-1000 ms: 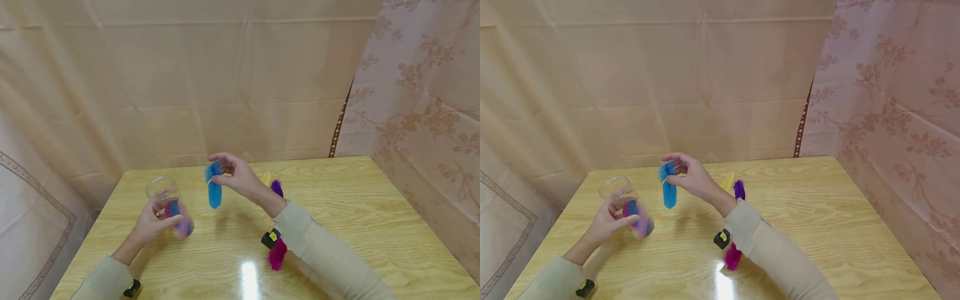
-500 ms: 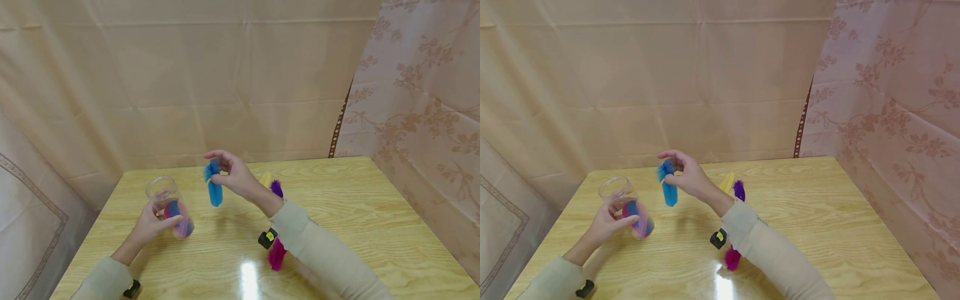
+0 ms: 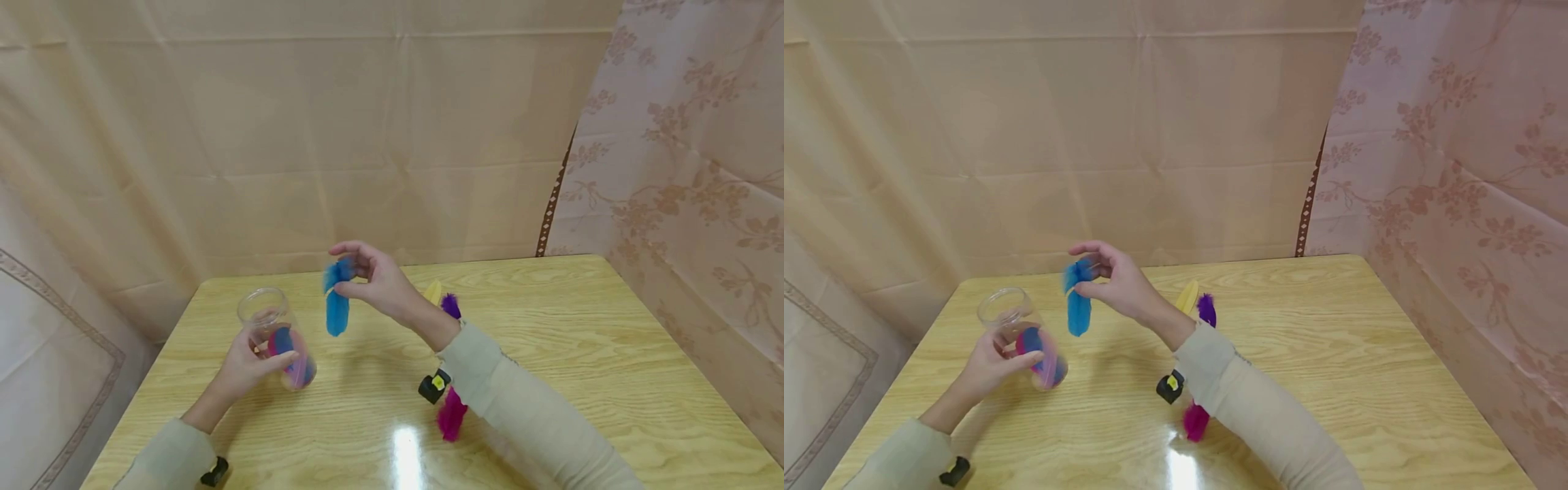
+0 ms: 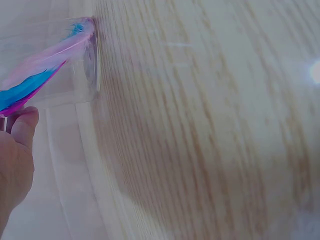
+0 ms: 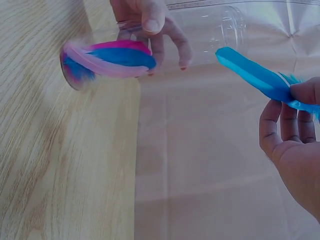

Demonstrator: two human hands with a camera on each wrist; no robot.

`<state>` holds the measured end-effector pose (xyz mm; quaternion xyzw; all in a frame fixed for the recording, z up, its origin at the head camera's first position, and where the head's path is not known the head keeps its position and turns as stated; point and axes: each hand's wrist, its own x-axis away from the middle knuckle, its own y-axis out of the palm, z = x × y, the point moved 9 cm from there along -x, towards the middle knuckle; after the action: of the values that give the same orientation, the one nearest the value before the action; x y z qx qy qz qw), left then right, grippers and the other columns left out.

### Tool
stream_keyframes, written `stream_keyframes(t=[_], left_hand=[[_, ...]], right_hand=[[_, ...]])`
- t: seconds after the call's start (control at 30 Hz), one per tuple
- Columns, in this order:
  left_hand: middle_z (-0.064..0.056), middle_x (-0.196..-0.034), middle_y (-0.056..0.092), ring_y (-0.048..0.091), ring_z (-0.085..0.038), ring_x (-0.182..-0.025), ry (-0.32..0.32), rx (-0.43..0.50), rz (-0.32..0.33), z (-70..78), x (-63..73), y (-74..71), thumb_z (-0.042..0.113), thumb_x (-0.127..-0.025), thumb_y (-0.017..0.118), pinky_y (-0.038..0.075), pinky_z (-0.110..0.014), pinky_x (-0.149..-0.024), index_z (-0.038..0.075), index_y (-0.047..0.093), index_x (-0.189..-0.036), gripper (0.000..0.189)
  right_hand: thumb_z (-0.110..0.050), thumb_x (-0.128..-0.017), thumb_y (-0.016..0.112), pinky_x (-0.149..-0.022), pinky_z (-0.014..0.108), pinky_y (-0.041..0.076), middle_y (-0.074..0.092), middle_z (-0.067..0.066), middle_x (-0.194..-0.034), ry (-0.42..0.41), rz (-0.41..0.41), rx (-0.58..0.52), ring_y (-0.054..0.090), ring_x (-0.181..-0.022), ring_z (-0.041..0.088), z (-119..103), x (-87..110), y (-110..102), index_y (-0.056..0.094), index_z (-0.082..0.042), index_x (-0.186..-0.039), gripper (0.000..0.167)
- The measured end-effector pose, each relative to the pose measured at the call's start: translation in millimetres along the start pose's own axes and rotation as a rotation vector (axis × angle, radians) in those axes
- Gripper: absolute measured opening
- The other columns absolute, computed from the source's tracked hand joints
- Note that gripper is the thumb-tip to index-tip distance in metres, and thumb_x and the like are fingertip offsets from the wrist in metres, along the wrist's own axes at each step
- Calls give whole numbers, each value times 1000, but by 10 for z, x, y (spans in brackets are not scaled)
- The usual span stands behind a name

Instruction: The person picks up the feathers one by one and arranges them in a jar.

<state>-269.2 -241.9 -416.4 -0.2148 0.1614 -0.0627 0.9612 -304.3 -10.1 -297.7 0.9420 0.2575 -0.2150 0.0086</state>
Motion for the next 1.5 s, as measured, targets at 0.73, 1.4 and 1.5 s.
stream_keyframes(t=[0.73,1.4,1.5], left_hand=[[-20,-132,61,57,-20,-106,-44,-12,-3,-6,15,-5,7,-86,82,56,-27,-76,11,41,-149,76],[-19,-131,63,55,-23,-107,-25,-33,2,-27,9,-14,7,-86,82,51,-28,-76,4,48,-140,64],[-17,-131,62,53,-26,-105,-2,-56,2,-8,9,-14,7,-86,82,49,-30,-73,3,57,-132,52]], right_hand=[[-4,-97,68,-88,41,57,68,12,-109,25,-59,-38,65,-97,25,-36,-30,151,62,-4,-132,36],[-4,-99,64,-86,41,58,70,14,-110,7,-98,-41,69,-93,22,-151,-84,268,68,6,-117,21],[-5,-100,64,-86,40,58,71,13,-107,5,-98,-45,69,-92,23,-174,-98,278,68,5,-117,20]])
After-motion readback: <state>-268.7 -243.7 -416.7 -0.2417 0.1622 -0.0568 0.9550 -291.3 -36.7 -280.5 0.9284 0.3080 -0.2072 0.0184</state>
